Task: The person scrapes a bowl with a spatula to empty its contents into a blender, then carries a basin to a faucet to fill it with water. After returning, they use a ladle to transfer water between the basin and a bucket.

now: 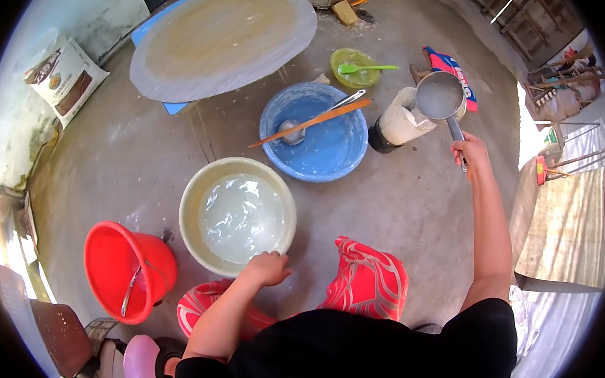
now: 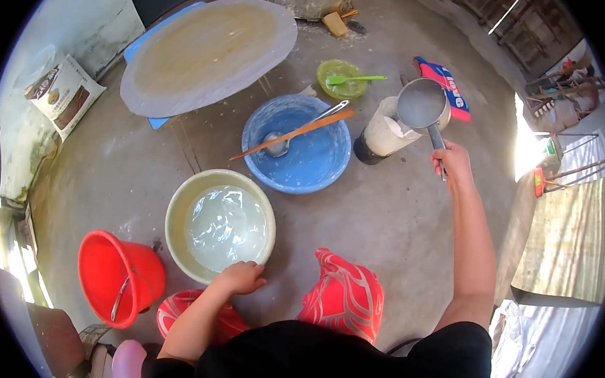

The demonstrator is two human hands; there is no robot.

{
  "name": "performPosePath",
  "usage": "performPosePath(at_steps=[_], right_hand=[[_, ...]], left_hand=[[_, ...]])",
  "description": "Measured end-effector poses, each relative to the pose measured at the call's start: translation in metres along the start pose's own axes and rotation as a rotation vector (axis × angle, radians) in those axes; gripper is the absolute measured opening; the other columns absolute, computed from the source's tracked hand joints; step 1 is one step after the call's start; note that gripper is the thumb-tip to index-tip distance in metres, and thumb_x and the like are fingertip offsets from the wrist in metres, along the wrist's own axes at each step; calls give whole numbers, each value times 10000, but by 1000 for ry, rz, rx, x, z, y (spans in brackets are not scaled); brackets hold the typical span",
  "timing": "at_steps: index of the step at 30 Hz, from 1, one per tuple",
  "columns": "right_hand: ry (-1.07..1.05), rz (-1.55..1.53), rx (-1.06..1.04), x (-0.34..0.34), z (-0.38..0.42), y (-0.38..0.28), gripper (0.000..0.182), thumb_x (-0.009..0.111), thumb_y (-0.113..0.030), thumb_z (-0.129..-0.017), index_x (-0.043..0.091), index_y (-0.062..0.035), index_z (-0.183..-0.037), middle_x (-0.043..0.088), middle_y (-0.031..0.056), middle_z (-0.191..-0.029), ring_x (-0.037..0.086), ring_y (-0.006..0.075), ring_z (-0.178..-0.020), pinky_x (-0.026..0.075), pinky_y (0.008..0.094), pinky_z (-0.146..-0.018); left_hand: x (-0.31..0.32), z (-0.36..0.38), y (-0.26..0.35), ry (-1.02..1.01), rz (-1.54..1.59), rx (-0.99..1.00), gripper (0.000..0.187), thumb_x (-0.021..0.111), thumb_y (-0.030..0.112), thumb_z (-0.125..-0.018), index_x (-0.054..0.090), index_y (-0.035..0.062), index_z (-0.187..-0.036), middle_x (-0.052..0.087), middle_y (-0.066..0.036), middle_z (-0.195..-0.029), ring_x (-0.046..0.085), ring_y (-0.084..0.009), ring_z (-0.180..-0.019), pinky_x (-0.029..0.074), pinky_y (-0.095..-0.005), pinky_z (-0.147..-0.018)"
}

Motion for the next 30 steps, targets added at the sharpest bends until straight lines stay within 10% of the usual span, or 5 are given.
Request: performPosePath(at_steps=[14, 22, 30], right_hand=[[247, 125, -78, -25, -38, 29, 59, 486, 36, -625, 529, -1, -644, 462, 51, -489, 415, 121, -359, 307, 261, -335], [560, 858, -512, -27, -33, 38, 461, 523, -106, -662, 550, -88, -1122, 608, 200, -799, 600, 328, -741, 460, 399, -681], [568, 881, -458, -9, -16, 24, 483, 527, -77, -690, 515, -87, -1173, 609, 188, -848, 587, 333, -763, 458, 397, -676]], left_hand=[[3, -5, -5, 4, 9, -17, 343, 489, 320, -824, 528, 43, -1022, 543, -167, -1040, 527, -336, -960, 429, -411, -809], [4, -5, -5, 33, 3, -1, 330, 491, 314, -825, 529, 38, -1002, 544, -172, -1023, 528, -342, -952, 430, -417, -808], [2, 1, -1, 69, -21, -1, 323, 503, 306, -818, 533, 37, -995, 546, -169, -1018, 527, -341, -949, 433, -418, -806]])
Point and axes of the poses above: each hand's wrist, its own z-axis away from the middle knuckle, its own x-axis out of the palm, y = z × x, the point moved 2 cm from there along -z, towards the middle knuckle
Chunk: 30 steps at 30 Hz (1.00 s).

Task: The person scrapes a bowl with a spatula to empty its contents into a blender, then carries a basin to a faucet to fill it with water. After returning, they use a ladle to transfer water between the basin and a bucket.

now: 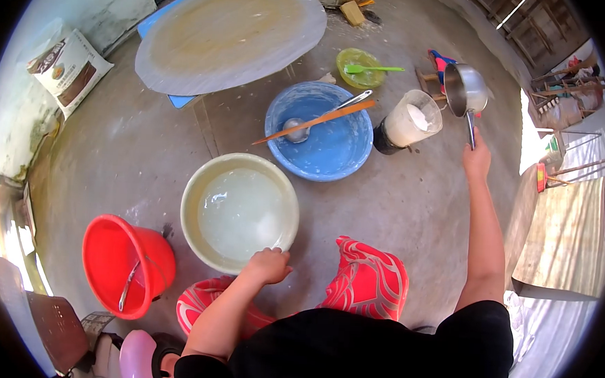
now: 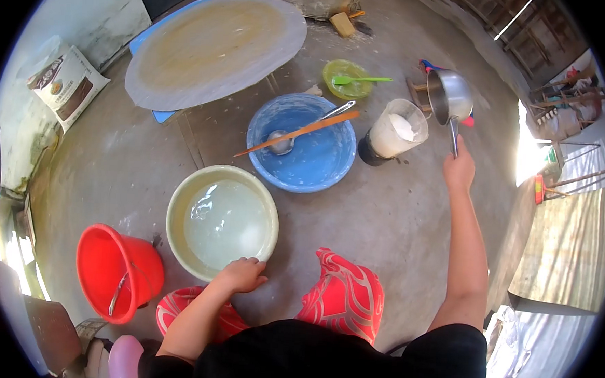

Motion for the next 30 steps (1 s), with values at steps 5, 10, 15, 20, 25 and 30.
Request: performPosePath(at_steps=[5, 10, 15, 20, 25, 30], right_hand=[[-482, -863, 224, -31, 27, -59, 462, 545, -69, -727, 511, -71, -1188, 574, 56, -657, 535, 146, -502, 421, 260, -440], [-1030, -879, -24, -21, 108, -158, 353, 544, -124, -794, 552, -61, -1141, 524, -8, -649, 471, 58, -481, 359, 186, -410], [-882, -543, -862, 51, 187, -243, 354, 534, -112, -783, 550, -84, -1136, 612, 117, -766, 583, 232, -641, 453, 346, -564], [-848, -119, -1083, 105, 236, -297, 364, 497, -103, -767, 537, -89, -1129, 584, 147, -816, 588, 310, -733, 481, 379, -610], [-899, 100, -1160, 119, 255, -307, 358, 476, -51, -764, 533, -81, -1116, 587, 170, -847, 590, 275, -809, 483, 376, -640], [-1282, -283, -722, 128, 253, -287, 331, 511, -67, -775, 553, -49, -1102, 585, 112, -704, 564, 175, -578, 452, 288, -482]], left_hand=[[-3, 4, 7, 20, -7, 2, 323, 517, 314, -816, 546, 47, -997, 554, -153, -1020, 536, -319, -952, 449, -418, -782], [0, 8, 13, 36, 30, -40, 326, 559, 309, -790, 551, 51, -989, 558, -145, -993, 540, -325, -940, 449, -407, -783], [-3, 12, 24, 1, 34, -5, 243, 536, 129, -739, 626, 50, -950, 566, -121, -1027, 542, -271, -960, 438, -386, -791], [6, 10, 23, 48, -15, 7, 304, 564, 300, -784, 601, 47, -949, 569, -116, -986, 537, -276, -940, 441, -399, -765], [5, 12, 24, 61, -27, 21, 301, 568, 290, -778, 602, 51, -958, 571, -112, -981, 541, -269, -932, 443, -390, -756], [5, 14, 24, 61, -39, 19, 307, 567, 296, -781, 602, 51, -963, 570, -108, -988, 542, -267, -928, 443, -385, -757]])
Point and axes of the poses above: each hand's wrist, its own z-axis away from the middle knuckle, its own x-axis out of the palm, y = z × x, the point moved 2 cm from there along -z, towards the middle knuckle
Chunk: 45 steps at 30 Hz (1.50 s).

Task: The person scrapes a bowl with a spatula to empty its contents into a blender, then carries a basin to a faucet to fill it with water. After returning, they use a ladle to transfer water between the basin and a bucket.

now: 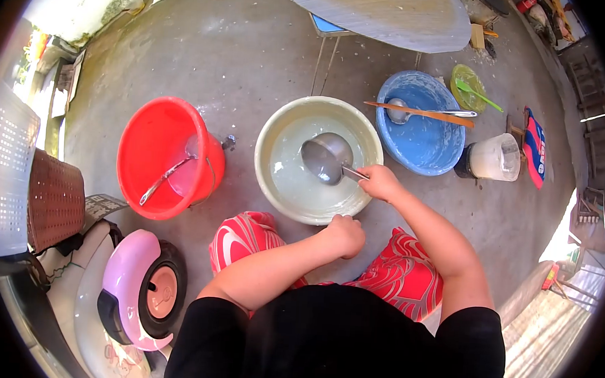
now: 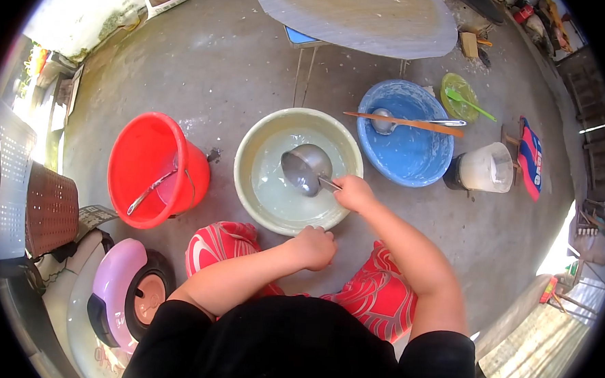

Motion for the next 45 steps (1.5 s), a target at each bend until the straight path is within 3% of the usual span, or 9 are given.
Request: performPosePath(at_steps=[1, 4, 9, 19, 24, 26, 32, 38, 45], right_hand=[[-154, -362, 202, -6, 7, -3, 357, 521, -76, -781, 543, -44, -1136, 576, 77, -648, 529, 120, -483, 420, 247, -404], [-306, -708, 285, -22, 30, -4, 369, 547, -88, -788, 524, -21, -1150, 550, 33, -623, 463, 57, -428, 358, 189, -356], [-295, -979, 340, -50, 80, 0, 395, 541, -76, -787, 495, -6, -1173, 556, 45, -630, 469, 68, -435, 361, 189, -369], [80, -1390, 266, -126, 182, 37, 448, 582, -47, -764, 463, 13, -1192, 563, 55, -665, 483, 61, -480, 354, 175, -372], [359, -1401, 248, -169, 227, 79, 439, 564, -29, -746, 472, 20, -1173, 560, 59, -662, 482, 61, -478, 353, 177, -373], [607, -1308, 291, -189, 242, 93, 447, 536, 0, -728, 471, 29, -1169, 555, 59, -656, 479, 66, -472, 359, 186, -378], [948, -1022, 411, -225, 261, 165, 387, 499, 25, -704, 515, 45, -1090, 537, 49, -633, 468, 74, -456, 361, 203, -380], [1095, -803, 515, -233, 259, 226, 289, 490, 51, -659, 576, 55, -935, 506, 44, -563, 443, 88, -407, 340, 218, -360], [1183, -725, 600, -232, 266, 256, 359, 488, 50, -637, 594, 33, -980, 493, 39, -536, 436, 91, -390, 318, 226, -342]], left_hand=[[0, 0, 0, 0, -1, 1, 307, 567, 296, -781, 602, 51, -963, 570, -108, -988, 542, -267, -928, 443, -385, -757], [1, 0, -2, -8, 2, 4, 306, 567, 300, -784, 604, 54, -962, 569, -109, -989, 542, -268, -939, 443, -384, -760], [2, -2, -5, -61, 8, 4, 305, 558, 309, -792, 592, 78, -987, 566, -118, -1006, 541, -288, -946, 446, -396, -765], [-4, -6, -11, -73, -7, 18, 339, 522, 332, -811, 559, 50, -995, 550, -154, -1028, 535, -329, -954, 446, -416, -790], [-2, -11, -17, -84, -12, -31, 326, 507, 330, -819, 544, 61, -1001, 545, -164, -1026, 524, -339, -966, 438, -414, -806], [-5, -12, -17, -106, -12, -27, 325, 505, 329, -821, 543, 61, -1001, 544, -164, -1030, 522, -336, -970, 436, -413, -810], [-8, -13, -16, -142, -8, -45, 328, 496, 331, -826, 538, 62, -1008, 540, -159, -1042, 515, -328, -985, 430, -411, -819], [-5, -16, -17, -149, -9, -59, 329, 487, 332, -830, 534, 65, -1017, 533, -153, -1060, 511, -325, -993, 427, -407, -826], [-1, -17, -19, -142, -13, -60, 332, 488, 330, -829, 533, 61, -1019, 532, -152, -1061, 509, -322, -995, 425, -407, -829]])
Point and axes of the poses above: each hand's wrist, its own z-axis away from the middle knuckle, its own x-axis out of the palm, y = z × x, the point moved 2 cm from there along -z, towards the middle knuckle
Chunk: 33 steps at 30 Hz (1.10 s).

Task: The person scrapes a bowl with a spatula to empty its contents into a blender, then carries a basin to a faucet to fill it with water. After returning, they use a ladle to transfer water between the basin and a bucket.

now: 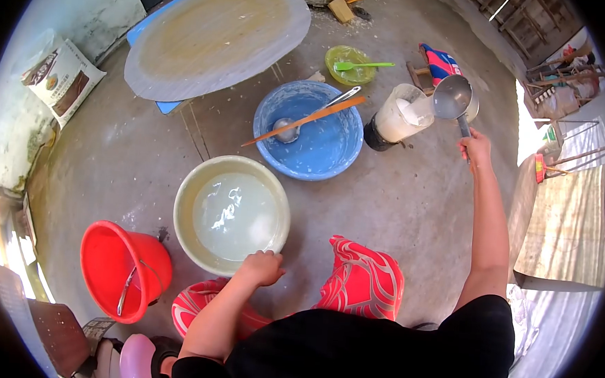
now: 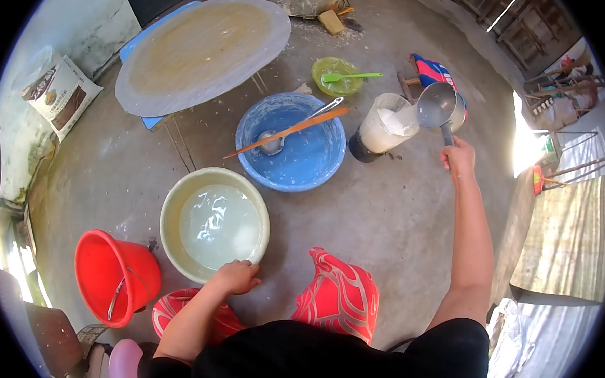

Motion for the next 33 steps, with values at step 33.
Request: performPosePath(at_steps=[33], right_hand=[[-389, -388, 22, 55, 92, -65, 454, 456, -70, -784, 398, -7, -1231, 522, 23, -664, 450, 43, -465, 367, 160, -382]], left_hand=[[-7, 15, 7, 168, 88, -89, 173, 524, 159, -760, 627, 50, -847, 611, -145, -925, 591, -299, -878, 478, -401, -714]])
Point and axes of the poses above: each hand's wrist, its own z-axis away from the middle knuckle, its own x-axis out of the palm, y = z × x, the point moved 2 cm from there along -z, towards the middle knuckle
